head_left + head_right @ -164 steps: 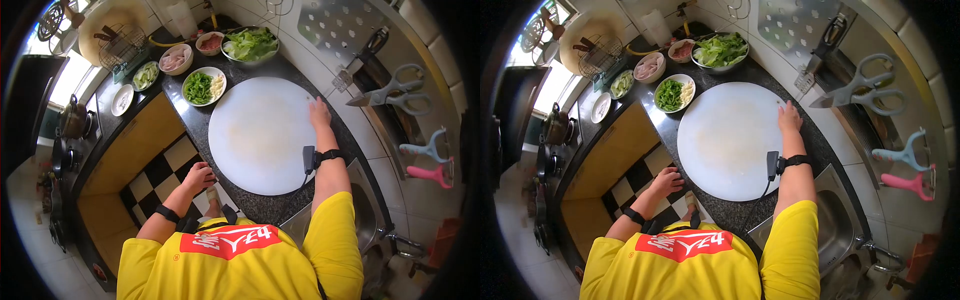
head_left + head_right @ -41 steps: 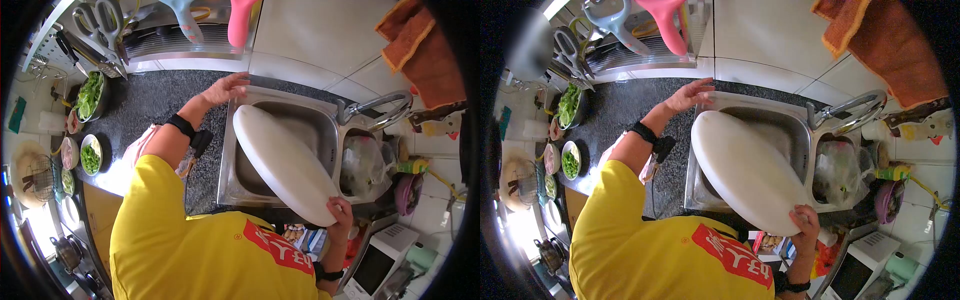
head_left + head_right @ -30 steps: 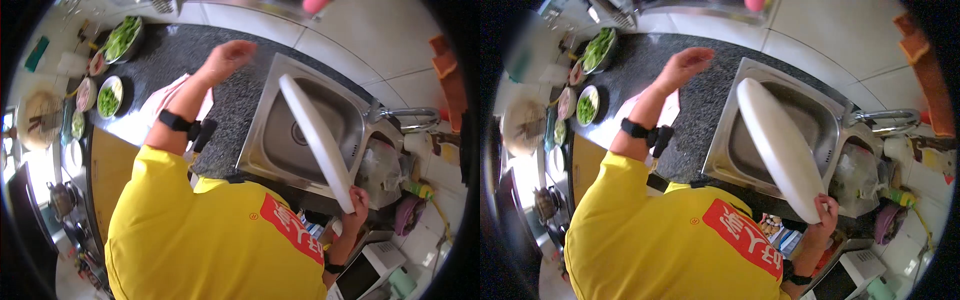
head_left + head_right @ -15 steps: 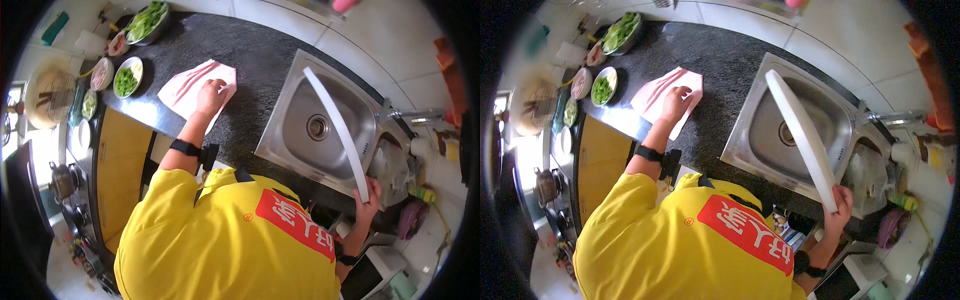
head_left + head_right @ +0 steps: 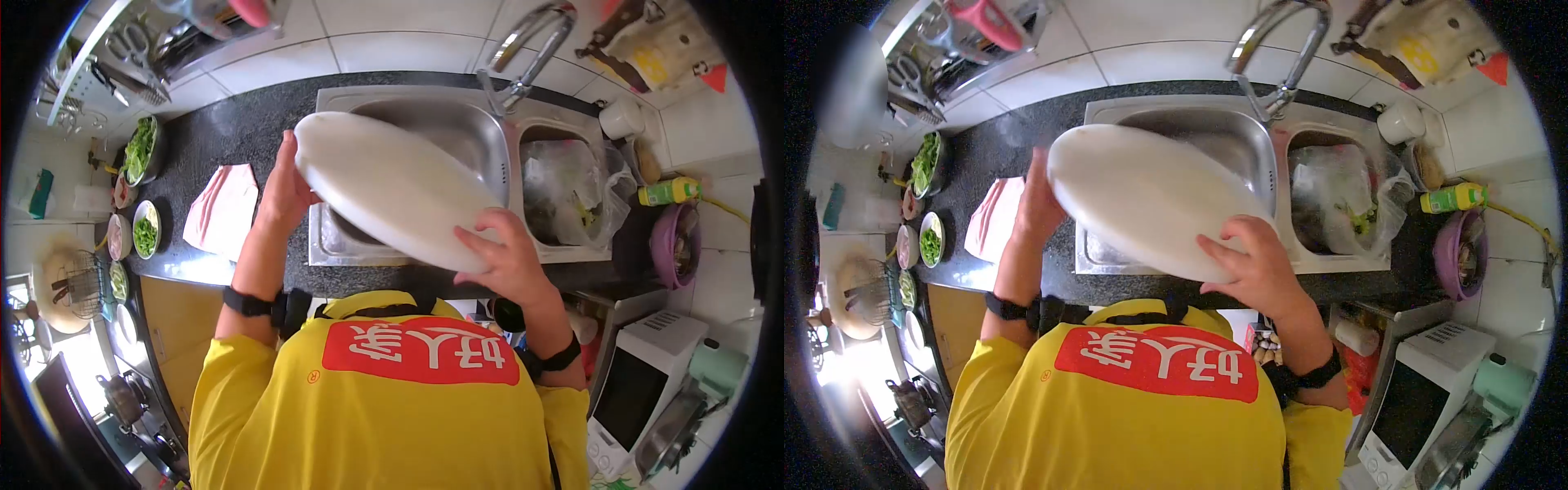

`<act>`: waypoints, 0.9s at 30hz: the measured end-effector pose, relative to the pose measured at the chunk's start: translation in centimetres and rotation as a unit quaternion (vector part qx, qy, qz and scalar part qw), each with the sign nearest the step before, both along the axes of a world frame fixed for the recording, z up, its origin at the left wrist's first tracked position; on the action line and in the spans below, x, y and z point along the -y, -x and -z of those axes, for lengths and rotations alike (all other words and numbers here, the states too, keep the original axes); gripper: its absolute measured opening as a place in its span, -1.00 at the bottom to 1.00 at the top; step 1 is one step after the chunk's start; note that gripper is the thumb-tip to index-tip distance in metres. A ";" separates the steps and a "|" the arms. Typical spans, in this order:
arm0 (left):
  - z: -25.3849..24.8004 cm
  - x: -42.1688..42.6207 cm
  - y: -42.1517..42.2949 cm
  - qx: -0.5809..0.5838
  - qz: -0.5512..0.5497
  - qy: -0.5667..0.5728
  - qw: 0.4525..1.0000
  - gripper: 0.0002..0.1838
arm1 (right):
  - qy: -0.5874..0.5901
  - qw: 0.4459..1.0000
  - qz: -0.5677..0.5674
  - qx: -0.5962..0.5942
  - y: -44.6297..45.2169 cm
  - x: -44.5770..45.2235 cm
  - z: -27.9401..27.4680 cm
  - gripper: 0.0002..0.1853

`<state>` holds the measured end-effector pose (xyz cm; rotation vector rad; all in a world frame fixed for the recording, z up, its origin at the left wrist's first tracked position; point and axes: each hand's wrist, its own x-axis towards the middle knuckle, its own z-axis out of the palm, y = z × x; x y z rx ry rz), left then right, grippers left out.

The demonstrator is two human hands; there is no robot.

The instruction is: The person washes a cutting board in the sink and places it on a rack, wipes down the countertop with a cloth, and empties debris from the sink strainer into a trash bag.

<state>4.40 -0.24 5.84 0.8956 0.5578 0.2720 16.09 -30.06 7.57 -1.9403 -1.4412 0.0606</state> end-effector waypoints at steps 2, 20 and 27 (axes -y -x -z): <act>3.2 0.2 -0.8 0.012 -0.111 -0.015 0.994 -0.45 | 0.047 0.996 -0.069 -0.011 -1.1 0.4 -1.1 -0.24; -0.1 1.3 -2.0 -0.126 -0.214 -0.040 0.968 -0.49 | 0.002 0.973 0.170 -0.153 -23.3 -11.3 8.4 -0.63; -0.1 0.3 -2.2 -0.189 -0.216 -0.057 0.956 -0.54 | -0.145 0.852 0.145 -0.481 -18.0 -11.8 5.4 -0.69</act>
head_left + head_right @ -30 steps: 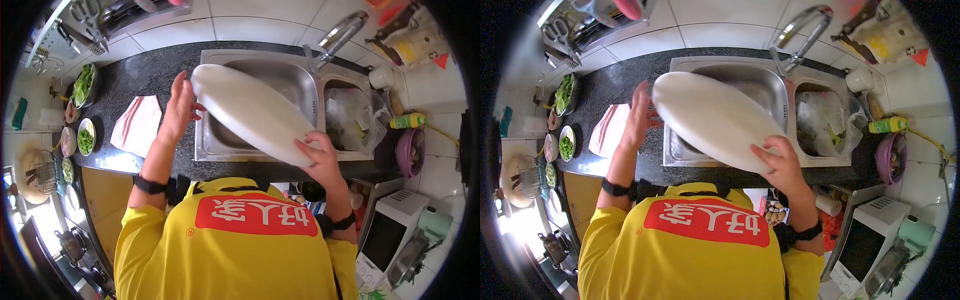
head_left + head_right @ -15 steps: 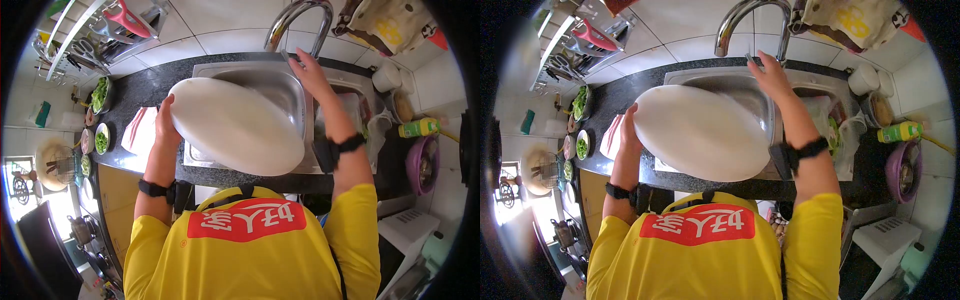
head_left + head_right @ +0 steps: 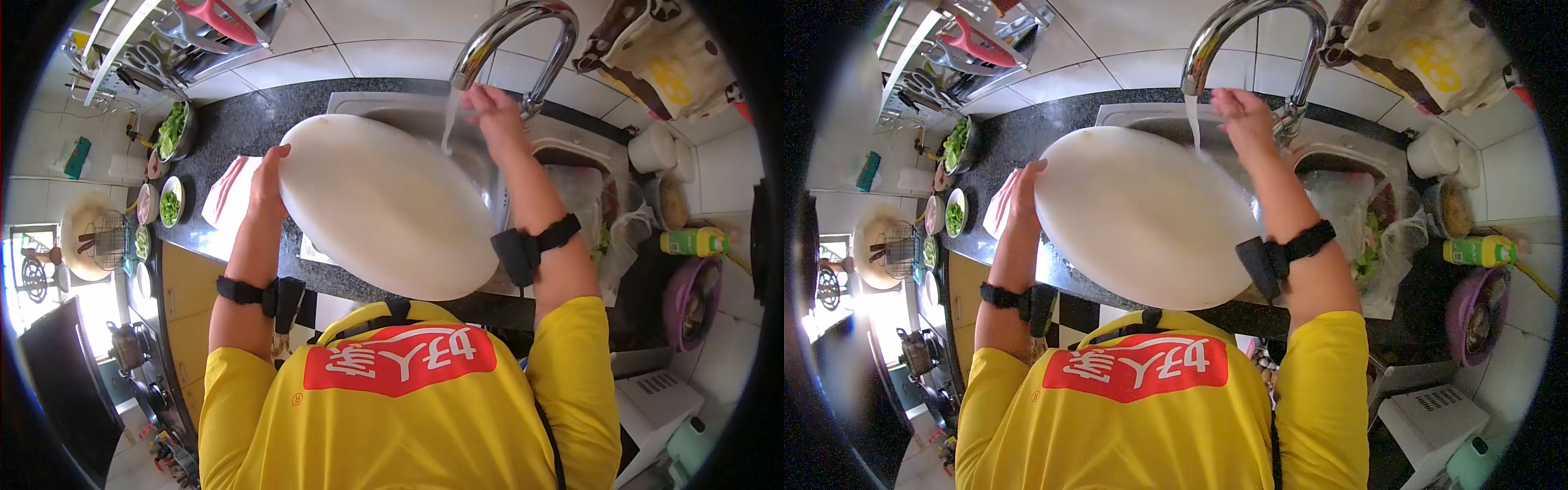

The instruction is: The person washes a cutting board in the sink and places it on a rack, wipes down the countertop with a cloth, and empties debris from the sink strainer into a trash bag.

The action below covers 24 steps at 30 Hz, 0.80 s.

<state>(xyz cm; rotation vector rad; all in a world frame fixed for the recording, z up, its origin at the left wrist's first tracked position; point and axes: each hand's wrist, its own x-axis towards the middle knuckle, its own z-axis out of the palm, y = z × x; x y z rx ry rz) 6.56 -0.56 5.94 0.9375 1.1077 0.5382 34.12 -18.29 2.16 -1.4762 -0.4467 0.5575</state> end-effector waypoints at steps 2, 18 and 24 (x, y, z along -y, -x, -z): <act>0.4 0.0 0.2 0.000 -0.028 -0.012 1.000 -0.54 | -0.079 0.971 -0.136 -0.178 0.2 -1.0 1.7 -0.68; -0.7 1.7 0.4 -0.094 -0.065 -0.007 0.993 -0.36 | 0.229 0.802 -0.480 0.271 6.6 -9.5 10.7 -0.31; -0.3 1.4 0.6 -0.105 -0.058 -0.023 0.993 -0.33 | 0.311 0.824 -0.435 0.186 2.0 -7.4 16.3 -0.34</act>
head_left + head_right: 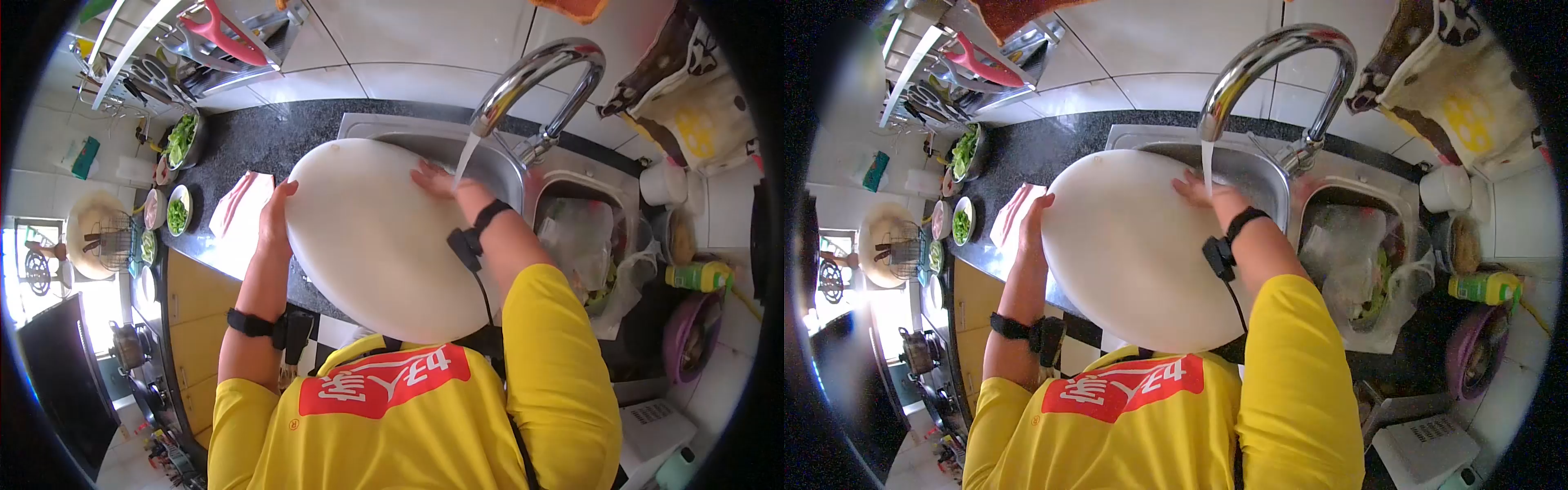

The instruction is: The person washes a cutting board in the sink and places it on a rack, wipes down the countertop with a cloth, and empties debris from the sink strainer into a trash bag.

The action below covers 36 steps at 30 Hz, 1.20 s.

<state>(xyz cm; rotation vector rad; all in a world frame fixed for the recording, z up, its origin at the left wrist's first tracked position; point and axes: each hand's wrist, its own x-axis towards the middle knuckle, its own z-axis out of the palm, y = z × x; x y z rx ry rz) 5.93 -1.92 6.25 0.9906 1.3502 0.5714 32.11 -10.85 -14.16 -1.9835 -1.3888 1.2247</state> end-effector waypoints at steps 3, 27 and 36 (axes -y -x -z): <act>-0.1 -0.2 -0.3 -0.009 -0.005 -0.013 1.000 -0.36 | 0.077 0.975 0.157 -0.136 -2.1 2.5 -1.1 -0.39; -5.2 -1.5 -4.0 -0.156 0.311 -0.206 0.914 -0.80 | -0.026 0.827 0.311 -0.468 -2.4 3.7 -12.7 -0.47; -0.8 -4.7 -2.9 -0.065 0.258 -0.117 0.957 -0.78 | 0.050 0.934 0.164 -0.313 -1.3 1.6 -14.2 -0.32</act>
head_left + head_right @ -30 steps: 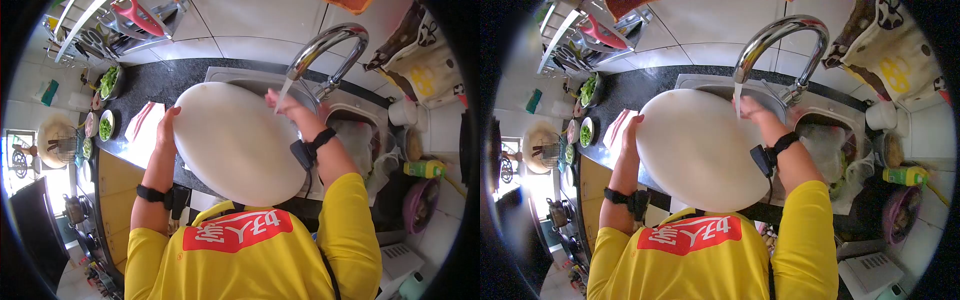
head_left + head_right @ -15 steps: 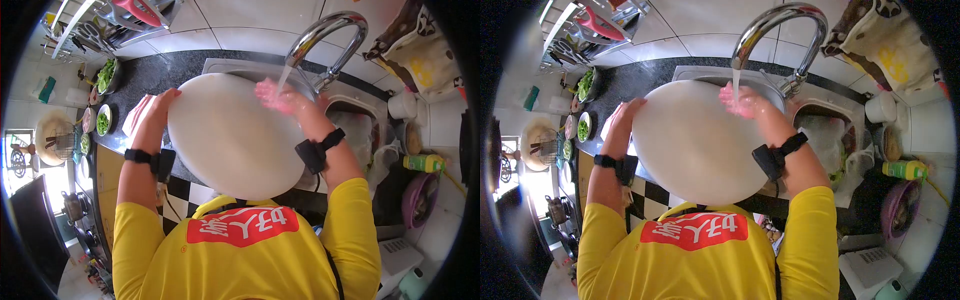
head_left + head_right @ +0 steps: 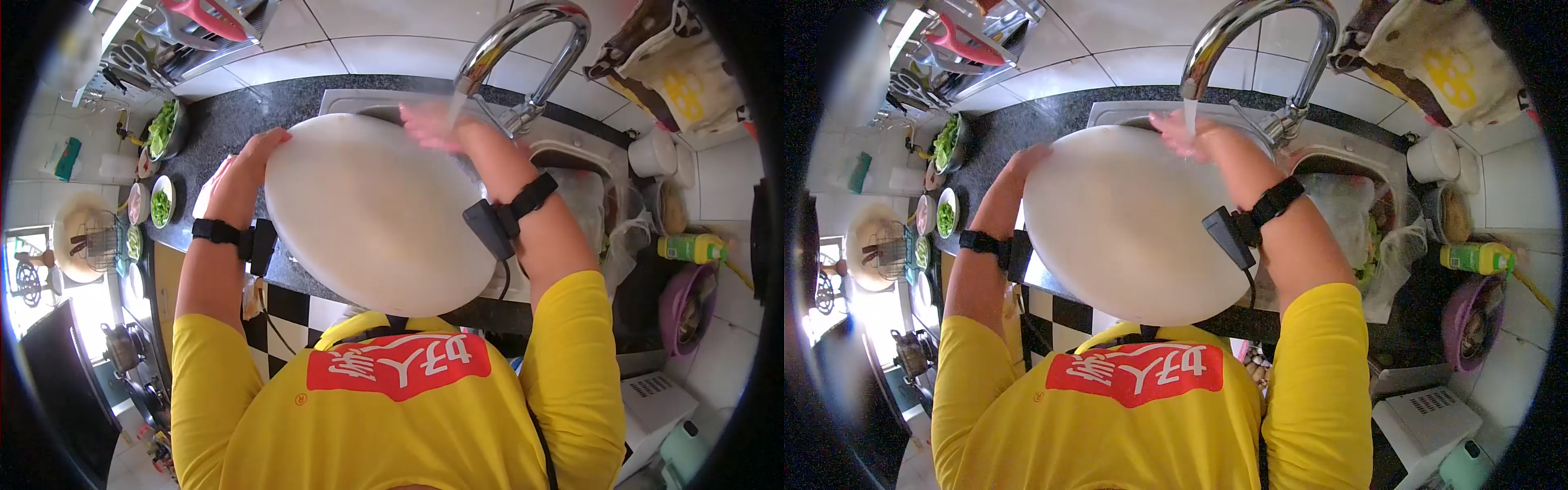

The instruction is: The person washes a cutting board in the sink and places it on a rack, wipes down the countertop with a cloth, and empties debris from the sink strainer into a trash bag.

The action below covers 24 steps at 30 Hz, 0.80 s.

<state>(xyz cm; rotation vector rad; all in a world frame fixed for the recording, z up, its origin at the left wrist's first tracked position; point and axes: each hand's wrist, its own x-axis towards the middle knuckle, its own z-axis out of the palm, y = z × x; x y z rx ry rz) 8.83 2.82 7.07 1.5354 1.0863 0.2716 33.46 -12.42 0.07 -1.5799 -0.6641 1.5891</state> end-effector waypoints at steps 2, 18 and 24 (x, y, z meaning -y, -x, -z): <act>0.5 -0.2 0.2 0.006 -0.015 0.009 1.000 -0.77 | -0.024 1.000 -0.020 -0.002 0.0 0.2 -0.2 -0.31; -0.7 9.5 7.2 0.218 -0.153 0.172 0.948 -0.83 | -0.102 0.989 -0.006 -0.110 0.2 2.2 -3.6 -0.43; 2.2 6.5 11.6 0.277 -0.112 0.373 0.878 -0.45 | -0.099 0.986 0.000 -0.134 0.2 2.2 -3.6 -0.42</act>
